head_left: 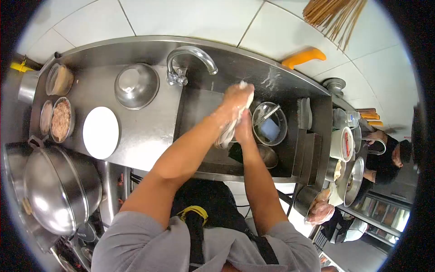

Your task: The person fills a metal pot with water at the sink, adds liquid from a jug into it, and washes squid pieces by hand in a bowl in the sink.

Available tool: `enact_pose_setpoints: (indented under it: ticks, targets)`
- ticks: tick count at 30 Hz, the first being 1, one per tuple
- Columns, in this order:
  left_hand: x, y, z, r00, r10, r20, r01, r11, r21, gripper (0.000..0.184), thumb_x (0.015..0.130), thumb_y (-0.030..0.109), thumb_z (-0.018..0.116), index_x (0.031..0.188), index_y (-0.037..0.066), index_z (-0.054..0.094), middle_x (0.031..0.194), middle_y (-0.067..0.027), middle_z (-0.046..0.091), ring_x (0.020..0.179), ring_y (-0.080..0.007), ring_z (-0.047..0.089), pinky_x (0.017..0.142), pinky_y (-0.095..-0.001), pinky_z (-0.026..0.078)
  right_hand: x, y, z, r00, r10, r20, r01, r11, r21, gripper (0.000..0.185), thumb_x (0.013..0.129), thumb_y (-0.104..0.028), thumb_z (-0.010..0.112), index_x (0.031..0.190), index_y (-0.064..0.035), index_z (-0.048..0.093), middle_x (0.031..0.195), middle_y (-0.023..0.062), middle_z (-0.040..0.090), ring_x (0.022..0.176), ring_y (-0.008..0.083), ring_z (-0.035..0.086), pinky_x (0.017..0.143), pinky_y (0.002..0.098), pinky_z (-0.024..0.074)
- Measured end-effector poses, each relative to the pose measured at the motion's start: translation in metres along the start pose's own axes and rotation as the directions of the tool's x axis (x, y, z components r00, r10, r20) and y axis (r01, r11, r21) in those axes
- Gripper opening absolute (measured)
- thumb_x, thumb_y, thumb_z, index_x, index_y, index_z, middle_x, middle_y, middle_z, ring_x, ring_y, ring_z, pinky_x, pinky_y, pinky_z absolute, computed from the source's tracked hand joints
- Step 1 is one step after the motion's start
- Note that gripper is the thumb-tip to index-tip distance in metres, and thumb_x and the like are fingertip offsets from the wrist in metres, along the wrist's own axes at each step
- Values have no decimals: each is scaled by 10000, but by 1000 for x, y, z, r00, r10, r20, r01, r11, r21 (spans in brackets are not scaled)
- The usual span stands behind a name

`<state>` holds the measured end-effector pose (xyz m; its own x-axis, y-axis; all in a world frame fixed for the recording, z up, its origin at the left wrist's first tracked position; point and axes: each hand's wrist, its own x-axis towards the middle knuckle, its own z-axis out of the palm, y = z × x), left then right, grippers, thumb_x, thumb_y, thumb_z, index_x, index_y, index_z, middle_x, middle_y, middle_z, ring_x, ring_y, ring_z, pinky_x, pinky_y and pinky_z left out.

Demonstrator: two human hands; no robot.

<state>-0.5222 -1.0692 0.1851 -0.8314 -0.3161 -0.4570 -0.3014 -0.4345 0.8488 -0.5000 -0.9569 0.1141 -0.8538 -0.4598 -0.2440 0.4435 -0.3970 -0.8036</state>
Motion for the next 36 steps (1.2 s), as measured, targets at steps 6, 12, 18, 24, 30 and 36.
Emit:
enact_pose_setpoints:
  ticks: [6, 12, 18, 24, 30, 36]
  targets:
    - [-26, 16, -70, 980, -188, -63, 114, 792, -599, 440, 832, 339, 735, 1024, -38, 612, 934, -153, 654, 823, -266, 661, 752, -424, 550, -18, -40, -63, 991, 82, 102, -37, 921, -388, 340, 842, -61, 675, 1166, 31, 622, 1034, 92, 694, 892, 171, 662, 837, 301, 526]
    - [17, -120, -62, 980, -137, 141, 182, 903, -390, 139, 888, 221, 604, 940, 95, 636, 896, -79, 648, 763, -225, 642, 665, -385, 546, -33, -3, 74, 912, -392, -122, 300, 840, -453, 291, 744, -92, 742, 994, 4, 628, 983, 103, 646, 855, 172, 612, 745, 325, 507]
    - [0, -83, -17, 928, -371, -34, 294, 786, -544, 219, 911, 245, 559, 988, 51, 626, 902, -120, 658, 767, -263, 654, 656, -408, 553, 37, -8, 29, 855, -504, -125, 111, 413, -904, 280, 770, -280, 676, 768, 0, 652, 723, 186, 668, 635, 297, 645, 616, 382, 503]
    - [-6, -66, -59, 966, 46, 256, -257, 314, 914, 180, 848, 194, 628, 940, 41, 654, 948, -132, 668, 885, -274, 647, 816, -418, 510, -2, 13, 52, 911, -358, -206, -14, 471, -882, 331, 749, -336, 699, 831, -17, 673, 773, 200, 681, 685, 334, 659, 651, 403, 505]
    - [-19, -53, -100, 825, 389, -410, -246, 900, 360, 210, 894, 207, 596, 973, 13, 614, 841, -67, 642, 795, -174, 616, 716, -319, 482, 12, -14, 13, 946, -261, -190, -52, 457, -888, 412, 745, -330, 735, 931, 32, 677, 874, 212, 697, 787, 315, 673, 730, 386, 503]
    - [-56, 22, -111, 575, 614, -540, -468, 789, 399, 252, 885, 201, 606, 1021, -6, 559, 760, -69, 625, 705, -165, 601, 671, -326, 478, 11, 11, -8, 975, -160, -151, -62, 459, -886, 309, 781, -245, 714, 915, 31, 676, 839, 103, 688, 766, 179, 624, 723, 316, 478]
